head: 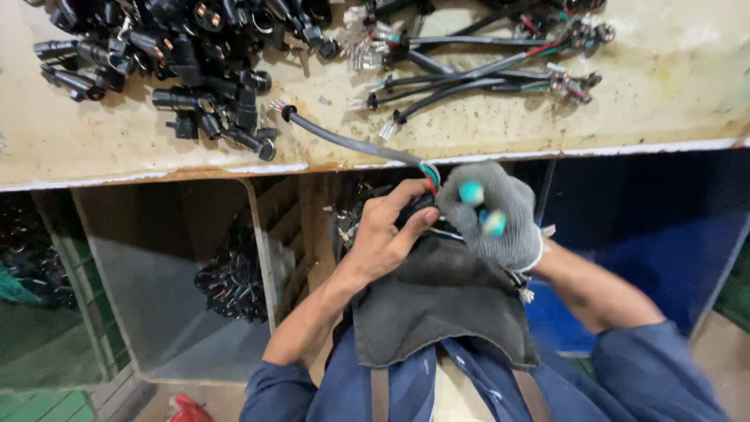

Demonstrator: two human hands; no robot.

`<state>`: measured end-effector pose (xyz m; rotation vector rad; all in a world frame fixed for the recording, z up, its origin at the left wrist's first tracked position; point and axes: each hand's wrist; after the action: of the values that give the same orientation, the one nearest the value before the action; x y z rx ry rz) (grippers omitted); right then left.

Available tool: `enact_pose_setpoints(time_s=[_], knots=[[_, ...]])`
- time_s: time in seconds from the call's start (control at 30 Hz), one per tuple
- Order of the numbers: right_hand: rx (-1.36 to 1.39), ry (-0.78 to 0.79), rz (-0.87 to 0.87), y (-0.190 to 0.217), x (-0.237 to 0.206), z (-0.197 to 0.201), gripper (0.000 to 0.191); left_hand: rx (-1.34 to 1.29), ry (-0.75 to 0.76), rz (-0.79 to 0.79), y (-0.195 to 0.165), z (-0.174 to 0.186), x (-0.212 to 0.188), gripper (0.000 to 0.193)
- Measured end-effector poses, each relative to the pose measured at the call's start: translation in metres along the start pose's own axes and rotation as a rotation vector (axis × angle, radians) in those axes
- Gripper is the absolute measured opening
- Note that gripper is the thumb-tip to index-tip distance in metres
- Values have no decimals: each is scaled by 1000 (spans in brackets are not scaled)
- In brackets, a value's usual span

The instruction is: The person strips insulation from the ends of black electrical wires using pliers, working one wire at a time at a workbench. They pull each wire from a pile, grip it with a gloved hand, cut and pull off the insulation, and place the processed wire with a growing bundle of finished wires.

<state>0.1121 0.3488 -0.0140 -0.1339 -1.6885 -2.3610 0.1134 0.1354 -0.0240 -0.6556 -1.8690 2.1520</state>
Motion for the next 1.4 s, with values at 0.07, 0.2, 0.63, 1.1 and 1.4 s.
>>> enact_pose_setpoints(time_s=[0.07, 0.2, 0.63, 1.1, 1.4], knots=[[210, -181, -60, 12, -4, -1, 24, -90, 18, -151, -1, 0, 1, 33], [71, -132, 84, 30, -5, 4, 28, -115, 64, -85, -3, 3, 2, 32], [174, -123, -29, 15, -18, 8, 15, -150, 95, -37, -9, -8, -2, 32], [1344, -441, -306, 1, -15, -7, 16, 352, 336, -84, -23, -5, 6, 72], [-1091, -45, 88, 8, 57, 70, 29, 952, 614, -80, -32, 23, 13, 52]])
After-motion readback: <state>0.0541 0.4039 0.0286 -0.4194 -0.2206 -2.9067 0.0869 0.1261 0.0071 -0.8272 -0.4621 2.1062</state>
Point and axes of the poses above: each hand's wrist, its own x-axis towards the middle knuckle, its own z-axis out of the back of the hand, y = z × x, and after that the axes turned 6 degrees about -x, right-handed
